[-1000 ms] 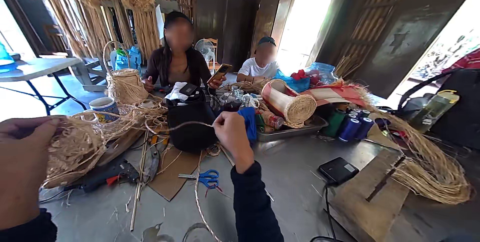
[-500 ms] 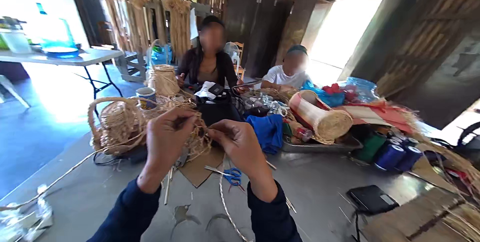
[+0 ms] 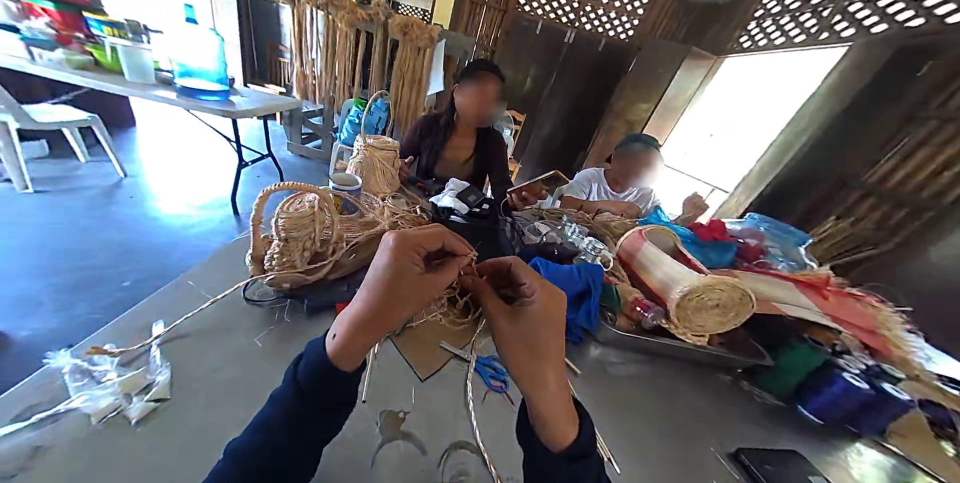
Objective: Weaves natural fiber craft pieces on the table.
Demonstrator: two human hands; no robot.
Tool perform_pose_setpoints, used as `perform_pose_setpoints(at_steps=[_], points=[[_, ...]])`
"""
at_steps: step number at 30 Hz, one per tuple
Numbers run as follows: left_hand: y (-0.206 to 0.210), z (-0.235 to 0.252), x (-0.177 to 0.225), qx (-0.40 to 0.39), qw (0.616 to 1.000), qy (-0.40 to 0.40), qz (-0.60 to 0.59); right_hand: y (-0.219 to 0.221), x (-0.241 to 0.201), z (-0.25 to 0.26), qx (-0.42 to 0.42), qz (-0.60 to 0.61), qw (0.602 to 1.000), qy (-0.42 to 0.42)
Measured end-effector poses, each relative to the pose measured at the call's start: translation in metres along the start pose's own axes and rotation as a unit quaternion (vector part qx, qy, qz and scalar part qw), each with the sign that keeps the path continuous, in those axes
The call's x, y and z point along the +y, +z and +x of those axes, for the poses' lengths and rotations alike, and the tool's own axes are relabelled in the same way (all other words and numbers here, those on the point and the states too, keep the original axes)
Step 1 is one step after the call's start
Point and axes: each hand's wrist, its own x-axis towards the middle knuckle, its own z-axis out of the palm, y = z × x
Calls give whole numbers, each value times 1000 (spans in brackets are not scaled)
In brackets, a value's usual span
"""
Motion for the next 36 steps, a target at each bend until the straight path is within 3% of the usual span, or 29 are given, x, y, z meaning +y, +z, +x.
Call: perform_pose_setpoints(at_steps=[9, 16, 20, 28, 36], points=[[2, 1, -2, 10, 998, -21, 65, 3, -1, -1, 45, -92, 991, -88], [5, 0, 4, 18, 995, -62, 74, 3, 2, -1, 11, -31, 999, -8], [5, 1, 4, 14, 994, -84, 64, 8, 10, 1, 43, -14, 999, -23], [-3, 4, 2, -10, 986, -164, -15, 15, 12, -1, 65, -100, 990, -79], [0, 5, 1, 17, 944, -248, -215, 13, 17, 1, 58, -88, 992, -68]])
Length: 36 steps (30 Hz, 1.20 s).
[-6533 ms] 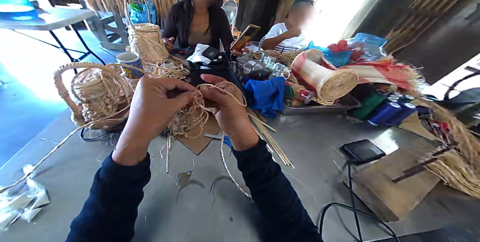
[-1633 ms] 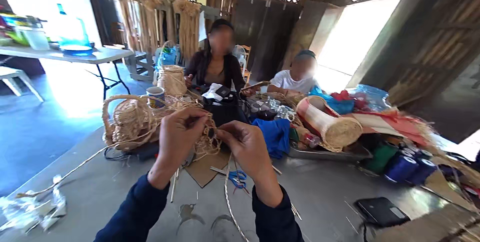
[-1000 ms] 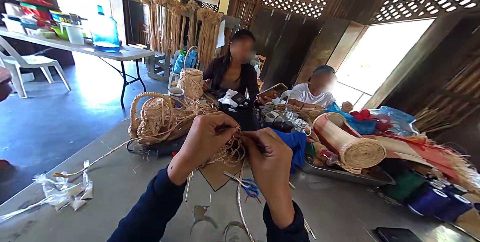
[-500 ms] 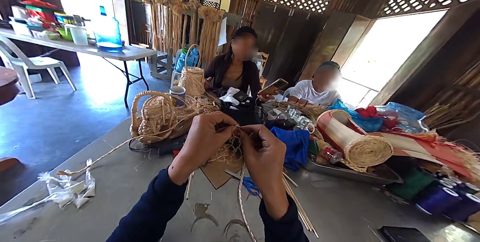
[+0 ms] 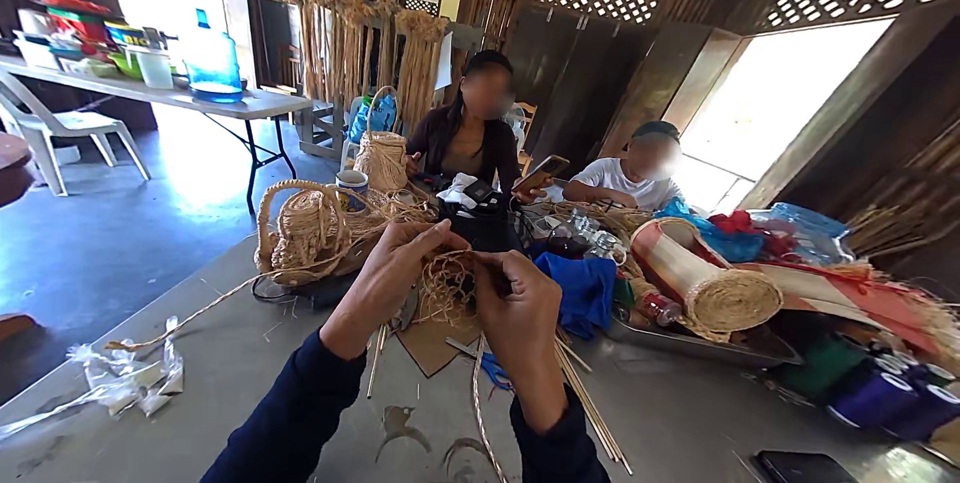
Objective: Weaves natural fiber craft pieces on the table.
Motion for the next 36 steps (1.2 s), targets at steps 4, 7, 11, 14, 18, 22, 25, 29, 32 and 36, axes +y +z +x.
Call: perform_pose_setpoints(at_steps=[4, 7, 11, 14, 18, 22, 25, 29, 32, 36], points=[[-2, -1, 0, -10, 999, 14, 29, 0, 2, 0, -1, 25, 1000, 5], [-1, -1, -1, -3, 998, 29, 53, 0, 1, 1, -3, 37, 999, 9], [-2, 1, -4, 20, 982, 60, 180, 0, 1, 1, -7, 51, 999, 12], [5, 0, -4, 47, 960, 89, 261, 2, 2, 1, -6, 59, 998, 20], [10, -2, -7, 69, 952, 114, 274, 4, 3, 2, -4, 115, 993, 40], [11, -2, -7, 84, 956, 123, 254, 7, 2, 1, 1, 174, 982, 67], [10, -2, -7, 85, 958, 109, 252, 9, 3, -1, -17, 201, 976, 86], [11, -2, -8, 82, 962, 107, 238, 10, 1, 0, -20, 219, 969, 111], [12, -1, -9, 94, 964, 109, 223, 9, 0, 1, -15, 223, 968, 115], [12, -1, -11, 111, 965, 103, 213, 9, 0, 1, -21, 230, 966, 120]])
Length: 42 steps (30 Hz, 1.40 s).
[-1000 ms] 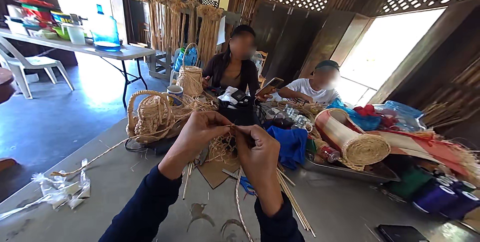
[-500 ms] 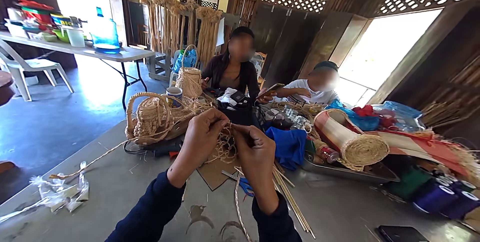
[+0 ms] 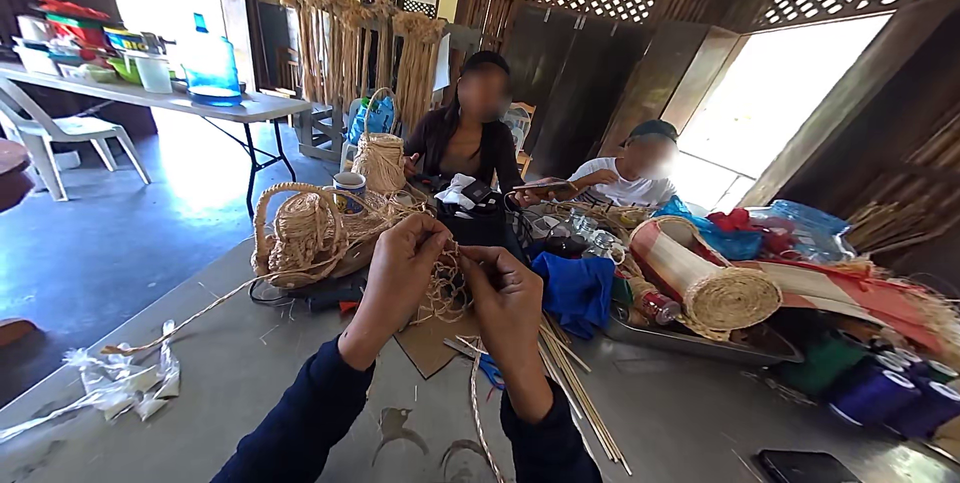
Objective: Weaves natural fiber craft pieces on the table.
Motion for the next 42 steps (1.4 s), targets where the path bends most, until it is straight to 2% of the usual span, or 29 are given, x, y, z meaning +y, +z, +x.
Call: perform_pose_setpoints(at_steps=[8, 19, 29, 35, 42], points=[[2, -1, -3, 8, 999, 11, -29, 5, 3, -3, 42, -15, 998, -50], [4, -1, -8, 12, 997, 4, -78, -5, 4, 2, 9, -50, 996, -77], [-2, 2, -5, -70, 976, -54, -197, -9, 3, 4, 15, -98, 993, -60], [-4, 1, -7, -124, 980, -6, -156, -12, 0, 4, 17, -108, 992, -64], [-1, -1, -5, -79, 987, -15, -139, -17, -2, 5, -2, -110, 992, -55]])
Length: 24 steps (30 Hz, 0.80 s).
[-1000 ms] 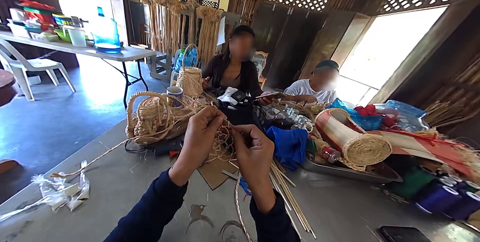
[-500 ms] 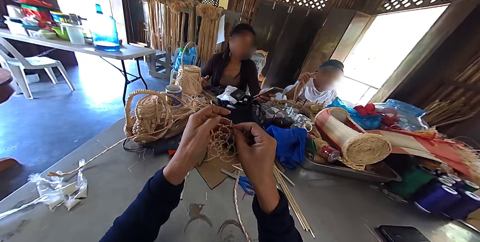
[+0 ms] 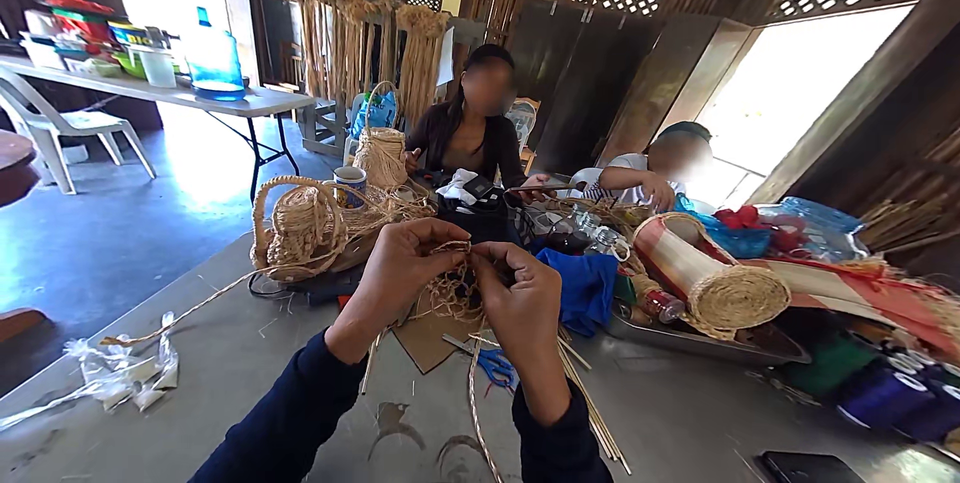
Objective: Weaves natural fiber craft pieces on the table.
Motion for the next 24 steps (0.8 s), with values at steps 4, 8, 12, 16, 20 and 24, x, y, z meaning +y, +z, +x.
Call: perform_pose_setpoints(at_steps=[4, 8, 12, 16, 20, 24], points=[[-1, 1, -2, 13, 1000, -5, 0, -1, -1, 0, -18, 5, 1000, 9], [-1, 1, -1, 18, 1000, -20, -2, -1, -2, -1, -27, 2, 1000, 3], [-2, 2, -1, 17, 999, -29, -2, -3, -3, -1, -36, 0, 999, 2], [-3, 2, -2, 4, 1000, -24, 2, -6, -3, 0, -53, -6, 998, 14], [-6, 1, 0, -27, 1000, -7, 14, -7, -1, 1, -44, 1, 999, 12], [-4, 0, -1, -14, 999, -1, 31, -10, -1, 3, -46, -8, 999, 8]])
